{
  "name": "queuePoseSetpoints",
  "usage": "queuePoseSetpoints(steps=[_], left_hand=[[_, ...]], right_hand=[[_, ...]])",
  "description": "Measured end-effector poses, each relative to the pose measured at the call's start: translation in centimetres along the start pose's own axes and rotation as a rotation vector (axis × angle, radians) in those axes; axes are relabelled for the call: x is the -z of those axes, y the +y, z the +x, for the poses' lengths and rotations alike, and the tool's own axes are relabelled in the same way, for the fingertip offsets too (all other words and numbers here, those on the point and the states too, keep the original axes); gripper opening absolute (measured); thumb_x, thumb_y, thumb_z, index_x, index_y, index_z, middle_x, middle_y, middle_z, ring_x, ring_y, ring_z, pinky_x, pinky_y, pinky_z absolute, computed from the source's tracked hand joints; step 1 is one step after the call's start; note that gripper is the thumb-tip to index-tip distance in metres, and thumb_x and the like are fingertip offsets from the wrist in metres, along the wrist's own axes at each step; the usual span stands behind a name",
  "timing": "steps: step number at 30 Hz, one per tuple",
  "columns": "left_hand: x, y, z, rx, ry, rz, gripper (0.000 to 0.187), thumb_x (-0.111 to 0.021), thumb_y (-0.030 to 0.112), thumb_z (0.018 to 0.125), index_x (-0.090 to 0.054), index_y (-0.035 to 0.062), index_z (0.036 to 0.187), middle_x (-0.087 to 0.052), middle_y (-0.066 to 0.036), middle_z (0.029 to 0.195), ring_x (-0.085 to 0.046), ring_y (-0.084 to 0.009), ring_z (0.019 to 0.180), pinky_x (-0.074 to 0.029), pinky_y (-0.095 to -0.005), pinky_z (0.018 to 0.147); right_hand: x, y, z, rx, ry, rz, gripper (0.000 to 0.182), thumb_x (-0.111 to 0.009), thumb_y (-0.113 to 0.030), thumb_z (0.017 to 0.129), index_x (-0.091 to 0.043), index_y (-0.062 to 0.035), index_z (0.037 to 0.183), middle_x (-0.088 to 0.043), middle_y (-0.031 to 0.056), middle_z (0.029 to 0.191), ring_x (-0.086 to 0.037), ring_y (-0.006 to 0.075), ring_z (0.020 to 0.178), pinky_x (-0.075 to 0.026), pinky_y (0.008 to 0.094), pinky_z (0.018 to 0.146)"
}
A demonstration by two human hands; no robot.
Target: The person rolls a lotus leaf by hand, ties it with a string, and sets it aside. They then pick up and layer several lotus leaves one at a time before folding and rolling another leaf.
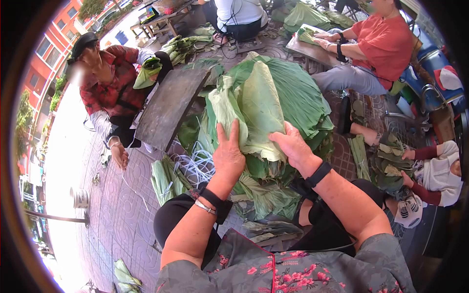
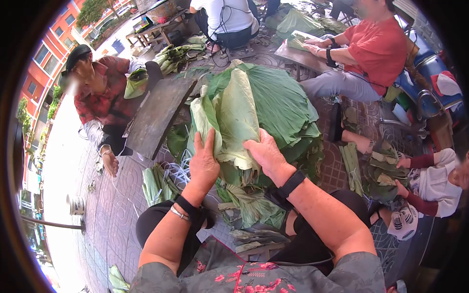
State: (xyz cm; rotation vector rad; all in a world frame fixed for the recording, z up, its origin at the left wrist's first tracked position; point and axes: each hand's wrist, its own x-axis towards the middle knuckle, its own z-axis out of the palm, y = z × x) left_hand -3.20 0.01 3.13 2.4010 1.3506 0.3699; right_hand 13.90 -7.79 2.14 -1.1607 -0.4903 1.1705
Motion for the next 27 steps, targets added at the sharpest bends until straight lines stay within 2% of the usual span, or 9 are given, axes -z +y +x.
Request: queuePoseSetpoints(steps=[4, 7, 10, 13, 16, 18, 21, 24, 27], left_hand=[[-0.4, 0.1, -0.3, -0.133, 0.011, -0.027, 0.074, -0.058, -0.006, 0.069, -0.052, 0.0152, 0.139, -0.024, -0.031, 0.154, -0.06, -0.0435, 0.11, -0.054, -0.0451, 0.082], [0.0, 0.8, -1.0, -0.315, 0.076, -0.105, 0.057, -0.061, 0.002, 0.077, -0.056, 0.008, 0.134, -0.023, -0.032, 0.153, -0.052, -0.0453, 0.122, -0.051, -0.046, 0.092], [-0.2, 1.0, -1.0, -0.294, 0.179, -0.226, 0.044, -0.063, 0.018, 0.088, -0.058, 0.0025, 0.129, -0.026, -0.032, 0.152, -0.044, -0.0446, 0.131, -0.044, -0.0429, 0.102], [-0.8, -0.8, 0.6, -0.119, 0.142, -0.562, 0.05, -0.064, 0.035, 0.091, -0.06, -0.0008, 0.125, -0.03, -0.033, 0.151, -0.044, -0.0426, 0.133, -0.038, -0.038, 0.108], [-1.4, -2.3, 1.5, 0.123, 0.155, -0.716, 0.054, -0.071, 0.027, 0.087, -0.054, -0.003, 0.128, -0.045, -0.027, 0.138, -0.05, -0.0362, 0.124, -0.038, -0.0365, 0.105], [-2.3, -2.5, 1.8, 0.135, 0.261, -0.816, 0.067, -0.076, 0.016, 0.082, -0.04, -0.0041, 0.135, -0.052, -0.02, 0.125, -0.054, -0.0308, 0.115, -0.041, -0.0363, 0.101], [-3.1, -2.7, 2.1, 0.277, 0.201, -1.238, 0.078, -0.079, 0.012, 0.078, -0.031, -0.0058, 0.138, -0.053, -0.022, 0.125, -0.055, -0.0304, 0.114, -0.045, -0.036, 0.098], [-2.5, -3.3, 2.9, 0.494, 0.129, -1.345, 0.084, -0.08, 0.006, 0.076, -0.026, -0.0055, 0.14, -0.054, -0.022, 0.125, -0.06, -0.03, 0.108, -0.05, -0.0358, 0.091], [-2.6, -3.7, 3.1, 0.479, 0.059, -1.422, 0.081, -0.079, 0.003, 0.075, -0.031, -0.0048, 0.14, -0.057, -0.02, 0.122, -0.064, -0.0284, 0.101, -0.054, -0.0361, 0.084]], right_hand=[[-0.1, -0.2, -0.2, -0.001, 0.012, -0.02, 0.046, -0.06, -0.002, 0.085, -0.049, 0.0031, 0.129, -0.063, 0.0118, 0.113, -0.063, 0.0173, 0.097, -0.054, 0.0321, 0.082], [-0.6, -1.2, -0.6, -0.036, 0.045, 0.032, 0.046, -0.063, -0.003, 0.086, -0.049, 0.0027, 0.129, -0.063, 0.0116, 0.113, -0.064, 0.0166, 0.097, -0.054, 0.0315, 0.082], [0.4, -0.6, 0.1, -0.007, 0.02, 0.037, 0.046, -0.065, -0.003, 0.086, -0.049, 0.0022, 0.13, -0.064, 0.011, 0.113, -0.064, 0.0162, 0.097, -0.054, 0.0314, 0.082], [0.7, 0.0, 0.4, 0.018, -0.004, 0.048, 0.046, -0.064, -0.002, 0.086, -0.049, 0.0018, 0.13, -0.064, 0.0103, 0.113, -0.063, 0.0161, 0.098, -0.054, 0.0314, 0.084], [0.1, -0.4, -0.2, 0.038, -0.014, 0.026, 0.047, -0.063, -0.001, 0.086, -0.049, 0.0019, 0.13, -0.064, 0.01, 0.114, -0.063, 0.016, 0.098, -0.053, 0.0315, 0.086], [0.2, 0.0, -0.1, 0.066, -0.016, -0.016, 0.048, -0.063, -0.001, 0.086, -0.049, 0.0021, 0.131, -0.064, 0.0098, 0.115, -0.063, 0.016, 0.098, -0.052, 0.0315, 0.087], [0.6, 0.1, 0.1, 0.057, -0.019, -0.031, 0.049, -0.064, -0.001, 0.086, -0.049, 0.0022, 0.132, -0.064, 0.0095, 0.116, -0.063, 0.0159, 0.099, -0.052, 0.0314, 0.087], [0.9, -0.1, 0.0, 0.022, -0.025, 0.006, 0.049, -0.064, -0.001, 0.085, -0.05, 0.0023, 0.132, -0.064, 0.0096, 0.116, -0.063, 0.016, 0.099, -0.052, 0.0313, 0.087], [0.9, -0.3, -0.3, 0.011, -0.029, 0.029, 0.048, -0.064, -0.001, 0.085, -0.05, 0.0021, 0.131, -0.065, 0.0097, 0.115, -0.063, 0.0161, 0.1, -0.052, 0.0312, 0.086]])
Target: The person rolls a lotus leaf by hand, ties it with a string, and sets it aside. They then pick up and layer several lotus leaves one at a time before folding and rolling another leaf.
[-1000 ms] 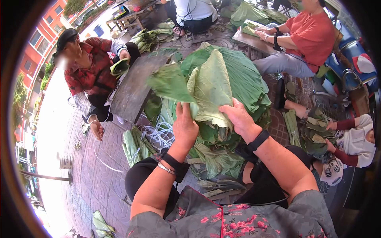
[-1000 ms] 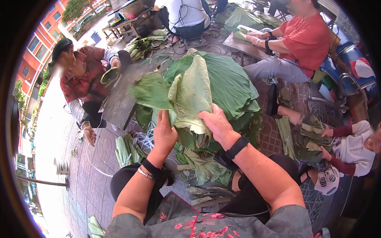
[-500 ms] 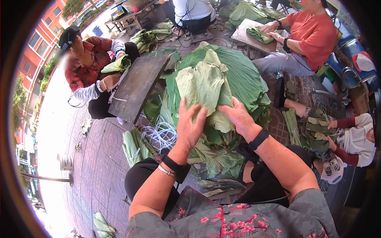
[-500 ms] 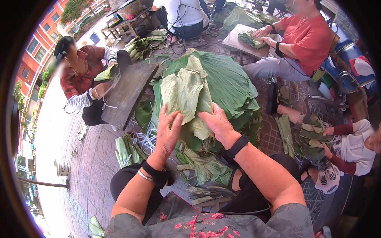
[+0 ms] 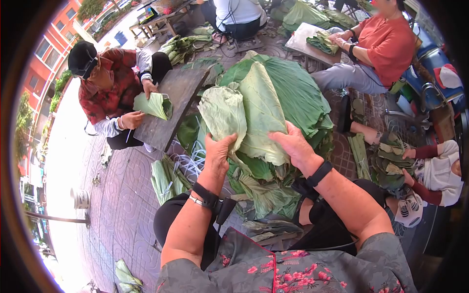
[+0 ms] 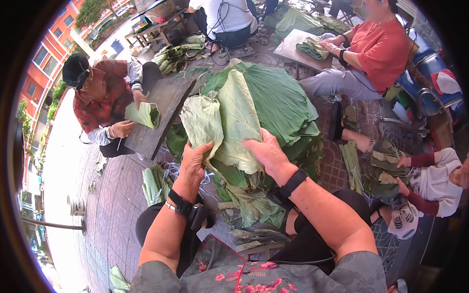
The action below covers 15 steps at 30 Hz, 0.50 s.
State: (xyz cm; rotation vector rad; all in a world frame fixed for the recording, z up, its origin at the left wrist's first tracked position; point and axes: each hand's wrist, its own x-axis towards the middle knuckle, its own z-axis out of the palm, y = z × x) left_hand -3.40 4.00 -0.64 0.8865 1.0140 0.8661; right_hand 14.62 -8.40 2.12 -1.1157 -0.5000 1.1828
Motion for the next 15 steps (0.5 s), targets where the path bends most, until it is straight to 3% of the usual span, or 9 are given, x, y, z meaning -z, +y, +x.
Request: queuePoseSetpoints(steps=[3, 6, 9, 10, 12, 15], left_hand=[[0.4, 0.1, 0.5, 0.196, -0.182, -0.113, 0.075, -0.078, 0.0, 0.073, -0.037, -0.003, 0.137, -0.062, -0.015, 0.115, -0.065, -0.0265, 0.097, -0.056, -0.0346, 0.08], [-0.7, -0.2, -0.8, -0.093, -0.013, 0.095, 0.066, -0.071, -0.007, 0.073, -0.044, -0.0003, 0.133, -0.064, -0.015, 0.115, -0.066, -0.0278, 0.1, -0.055, -0.0384, 0.085], [-1.2, -0.5, -1.5, -0.574, 0.05, 0.621, 0.079, -0.066, -0.001, 0.073, -0.034, 0.0049, 0.145, -0.06, -0.02, 0.111, -0.065, -0.0372, 0.095, -0.053, -0.0433, 0.083], [-1.5, -0.6, -2.0, -0.604, 0.103, 0.778, 0.081, -0.064, -0.001, 0.073, -0.031, 0.0058, 0.147, -0.057, -0.021, 0.112, -0.064, -0.0392, 0.094, -0.052, -0.0452, 0.083], [-2.1, -0.5, -3.0, -0.659, 0.212, 1.092, 0.086, -0.061, 0.0, 0.073, -0.025, 0.0077, 0.151, -0.052, -0.025, 0.115, -0.062, -0.0432, 0.094, -0.051, -0.049, 0.082], [-2.8, 0.4, -4.2, -0.609, 0.118, 1.15, 0.089, -0.062, 0.003, 0.074, -0.02, 0.008, 0.153, -0.048, -0.025, 0.117, -0.061, -0.044, 0.093, -0.051, -0.0494, 0.077]], right_hand=[[-0.1, 0.0, -0.1, -0.011, 0.002, 0.012, 0.047, -0.064, -0.001, 0.085, -0.052, 0.0019, 0.13, -0.065, 0.009, 0.114, -0.063, 0.0158, 0.1, -0.052, 0.031, 0.087], [-0.5, 0.5, -0.3, 0.026, -0.014, -0.004, 0.045, -0.063, -0.002, 0.085, -0.053, 0.0017, 0.129, -0.066, 0.008, 0.112, -0.062, 0.015, 0.1, -0.051, 0.0308, 0.088], [-0.8, 1.5, -0.4, 0.135, -0.035, -0.187, 0.044, -0.062, -0.004, 0.085, -0.053, 0.0013, 0.128, -0.066, 0.0076, 0.11, -0.061, 0.0141, 0.101, -0.05, 0.0308, 0.089], [-0.9, 1.9, -0.5, 0.179, -0.042, -0.274, 0.044, -0.062, -0.004, 0.085, -0.053, 0.0012, 0.128, -0.067, 0.0075, 0.11, -0.061, 0.0139, 0.101, -0.049, 0.0308, 0.089], [-1.6, 2.0, -1.0, 0.3, -0.017, -0.481, 0.048, -0.061, -0.005, 0.085, -0.05, 0.0002, 0.131, -0.067, 0.0148, 0.111, -0.064, 0.022, 0.102, -0.049, 0.0339, 0.091], [-2.7, 1.8, -2.0, 0.402, 0.018, -0.675, 0.051, -0.059, -0.004, 0.084, -0.048, 0.0, 0.134, -0.065, 0.0225, 0.113, -0.065, 0.032, 0.105, -0.048, 0.0372, 0.093]])
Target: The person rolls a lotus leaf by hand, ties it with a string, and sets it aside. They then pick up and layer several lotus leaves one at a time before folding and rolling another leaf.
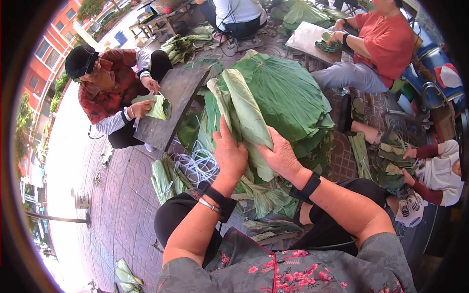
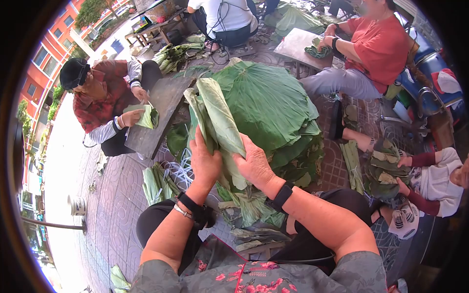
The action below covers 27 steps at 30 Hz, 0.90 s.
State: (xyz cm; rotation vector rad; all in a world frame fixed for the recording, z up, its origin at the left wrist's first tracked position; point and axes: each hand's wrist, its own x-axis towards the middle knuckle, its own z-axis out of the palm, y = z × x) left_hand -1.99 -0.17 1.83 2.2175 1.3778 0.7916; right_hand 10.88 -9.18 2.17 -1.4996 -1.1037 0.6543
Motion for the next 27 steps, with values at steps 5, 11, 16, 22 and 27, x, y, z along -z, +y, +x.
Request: queuePoseSetpoints(steps=[5, 11, 16, 22, 27], left_hand=[[0.3, 1.0, -0.3, -0.134, -0.023, -0.198, 0.071, -0.067, 0.022, 0.085, -0.037, 0.0034, 0.146, -0.05, -0.024, 0.116, -0.061, -0.0374, 0.085, -0.052, -0.0453, 0.075], [0.4, -0.7, 1.6, 0.235, -0.027, -0.801, 0.07, -0.075, 0.028, 0.087, -0.041, -0.002, 0.14, -0.055, -0.012, 0.109, -0.056, -0.0127, 0.075, -0.048, -0.0284, 0.067], [-0.4, -0.8, 1.2, 0.382, 0.066, -0.738, 0.097, -0.084, 0.027, 0.078, -0.024, -0.0073, 0.145, -0.052, -0.021, 0.121, -0.061, -0.0232, 0.096, -0.052, -0.032, 0.079], [-1.7, -1.3, 0.6, 0.327, 0.048, -0.934, 0.097, -0.084, 0.021, 0.08, -0.018, -0.0029, 0.147, -0.051, -0.023, 0.128, -0.058, -0.0264, 0.112, -0.052, -0.0356, 0.089], [0.4, -0.2, 1.8, 0.458, -0.001, -1.11, 0.064, -0.083, 0.016, 0.079, -0.049, -0.0014, 0.131, -0.064, -0.013, 0.115, -0.064, -0.0221, 0.1, -0.052, -0.0345, 0.089]], right_hand=[[0.3, 0.3, 0.3, -0.026, -0.05, 0.043, 0.053, -0.058, -0.003, 0.084, -0.047, -0.0003, 0.135, -0.066, 0.0184, 0.114, -0.064, 0.0271, 0.104, -0.049, 0.0354, 0.092], [1.2, -0.5, 0.9, -0.278, -0.212, 0.549, 0.051, -0.058, -0.002, 0.085, -0.049, -0.0001, 0.135, -0.064, 0.0069, 0.117, -0.061, 0.0117, 0.101, -0.05, 0.0288, 0.091], [1.3, -1.2, 0.8, -0.35, -0.298, 0.712, 0.049, -0.065, -0.01, 0.089, -0.049, -0.0013, 0.134, -0.062, 0.0055, 0.118, -0.059, 0.0106, 0.103, -0.049, 0.0286, 0.092], [0.8, -2.3, 0.9, -0.371, -0.315, 0.657, 0.065, -0.078, -0.013, 0.082, -0.044, -0.0006, 0.136, -0.061, 0.0066, 0.122, -0.059, 0.0142, 0.109, -0.049, 0.0307, 0.094], [0.5, -0.8, 0.7, -0.406, -0.38, 0.691, 0.065, -0.069, 0.0, 0.079, -0.043, -0.0008, 0.138, -0.061, 0.0066, 0.124, -0.058, 0.014, 0.112, -0.048, 0.0312, 0.098]])
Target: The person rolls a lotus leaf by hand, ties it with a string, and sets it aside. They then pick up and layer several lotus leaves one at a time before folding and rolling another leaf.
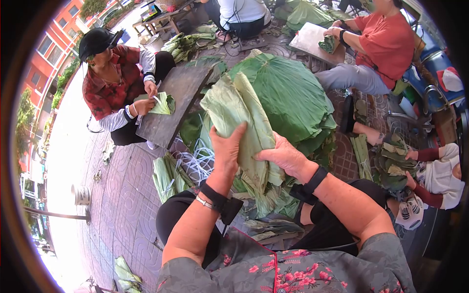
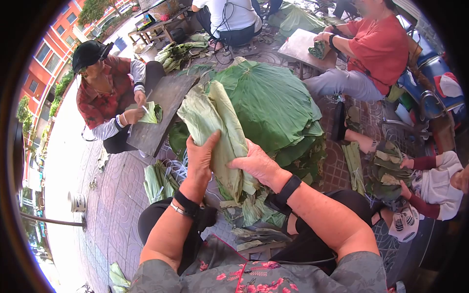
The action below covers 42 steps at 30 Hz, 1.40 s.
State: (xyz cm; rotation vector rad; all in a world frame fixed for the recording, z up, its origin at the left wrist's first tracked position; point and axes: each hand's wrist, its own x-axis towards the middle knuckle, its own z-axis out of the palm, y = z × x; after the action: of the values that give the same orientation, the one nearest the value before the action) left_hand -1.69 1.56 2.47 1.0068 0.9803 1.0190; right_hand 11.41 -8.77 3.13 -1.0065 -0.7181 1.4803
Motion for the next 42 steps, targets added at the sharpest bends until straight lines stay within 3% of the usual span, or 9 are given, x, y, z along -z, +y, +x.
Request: queuePoseSetpoints(steps=[5, 14, 17, 21, 28, 32, 38, 39, 42], left_hand=[[1.8, 3.2, 1.9, 0.14, -0.111, -0.231, 0.049, -0.08, 0.017, 0.082, -0.059, 0.0008, 0.122, -0.068, -0.009, 0.111, -0.067, -0.0228, 0.095, -0.055, -0.0377, 0.086], [2.0, 2.6, 1.5, 0.252, 0.024, -0.187, 0.031, -0.072, 0.007, 0.085, -0.063, -0.0023, 0.113, -0.07, -0.012, 0.102, -0.07, -0.0243, 0.087, -0.058, -0.0371, 0.078], [3.7, -0.1, 3.6, 0.332, -0.025, -0.374, 0.027, -0.067, 0.014, 0.09, -0.064, 0.0002, 0.113, -0.07, -0.011, 0.104, -0.069, -0.0242, 0.09, -0.057, -0.0386, 0.082], [4.0, 1.6, 4.4, 0.485, -0.177, -0.537, 0.03, -0.055, 0.025, 0.098, -0.061, 0.0038, 0.119, -0.066, -0.018, 0.115, -0.064, -0.0325, 0.104, -0.051, -0.0465, 0.096], [2.4, 4.1, 1.4, 0.366, -0.181, -0.806, 0.05, -0.054, 0.051, 0.097, -0.057, 0.0108, 0.126, -0.062, -0.01, 0.124, -0.058, -0.029, 0.114, -0.042, -0.0471, 0.104], [1.3, 3.7, 0.5, 0.142, -0.175, -0.402, 0.043, -0.067, 0.039, 0.094, -0.057, 0.011, 0.126, -0.061, -0.002, 0.122, -0.057, -0.021, 0.113, -0.045, -0.0403, 0.101], [3.4, 2.8, 2.8, 0.237, -0.217, -0.327, 0.044, -0.057, 0.032, 0.1, -0.051, -0.0011, 0.129, -0.063, -0.015, 0.119, -0.065, -0.0272, 0.103, -0.055, -0.0427, 0.09], [3.5, 3.6, 2.8, 0.255, -0.279, -0.336, 0.045, -0.055, 0.032, 0.101, -0.049, -0.0023, 0.13, -0.062, -0.017, 0.121, -0.064, -0.029, 0.106, -0.055, -0.0435, 0.092], [2.7, 5.2, 2.1, 0.305, -0.457, -0.363, 0.05, -0.046, 0.033, 0.105, -0.042, -0.0055, 0.136, -0.06, -0.022, 0.125, -0.061, -0.0336, 0.114, -0.051, -0.0456, 0.1]], right_hand=[[-0.2, -1.1, -0.4, -0.057, -0.159, -0.07, 0.071, -0.066, 0.002, 0.078, -0.039, -0.0009, 0.143, -0.059, 0.0075, 0.129, -0.058, 0.0151, 0.115, -0.046, 0.0327, 0.101], [-1.4, 1.0, -1.0, 0.408, 0.004, -1.027, 0.092, -0.057, 0.009, 0.073, -0.018, -0.0062, 0.155, -0.046, 0.0252, 0.141, -0.057, 0.0373, 0.12, -0.048, 0.039, 0.1], [-2.1, 0.1, -1.0, 0.374, 0.001, -1.279, 0.092, -0.054, 0.01, 0.071, -0.02, -0.0069, 0.155, -0.048, 0.0271, 0.133, -0.059, 0.0442, 0.108, -0.053, 0.0428, 0.088], [-2.5, -0.3, -1.2, 0.426, -0.007, -1.396, 0.092, -0.059, 0.005, 0.075, -0.02, -0.0137, 0.156, -0.052, 0.023, 0.108, -0.064, 0.0401, 0.084, -0.054, 0.0467, 0.071], [-2.5, 0.1, -1.2, 0.287, 0.018, -1.492, 0.096, -0.062, 0.003, 0.073, -0.019, -0.0164, 0.156, -0.052, 0.0244, 0.106, -0.064, 0.0402, 0.082, -0.054, 0.0469, 0.071], [-2.5, 0.2, -1.1, 0.315, 0.049, -1.573, 0.095, -0.061, 0.003, 0.072, -0.019, -0.0141, 0.156, -0.051, 0.0248, 0.106, -0.063, 0.0414, 0.086, -0.054, 0.0477, 0.073], [-1.3, -0.3, -0.2, 0.471, -0.104, -0.938, 0.093, -0.074, -0.02, 0.08, -0.02, -0.0032, 0.154, -0.048, 0.0268, 0.135, -0.058, 0.0326, 0.117, -0.048, 0.0382, 0.097], [-1.6, -1.4, -0.3, 0.166, -0.089, -0.536, 0.101, -0.079, -0.035, 0.08, -0.02, 0.0033, 0.152, -0.048, 0.0233, 0.139, -0.054, 0.0246, 0.122, -0.043, 0.0342, 0.102], [-1.4, -3.0, -0.2, -0.038, -0.027, -0.186, 0.09, -0.076, -0.037, 0.084, -0.029, 0.0065, 0.147, -0.058, 0.016, 0.127, -0.057, 0.0194, 0.115, -0.045, 0.0333, 0.099]])
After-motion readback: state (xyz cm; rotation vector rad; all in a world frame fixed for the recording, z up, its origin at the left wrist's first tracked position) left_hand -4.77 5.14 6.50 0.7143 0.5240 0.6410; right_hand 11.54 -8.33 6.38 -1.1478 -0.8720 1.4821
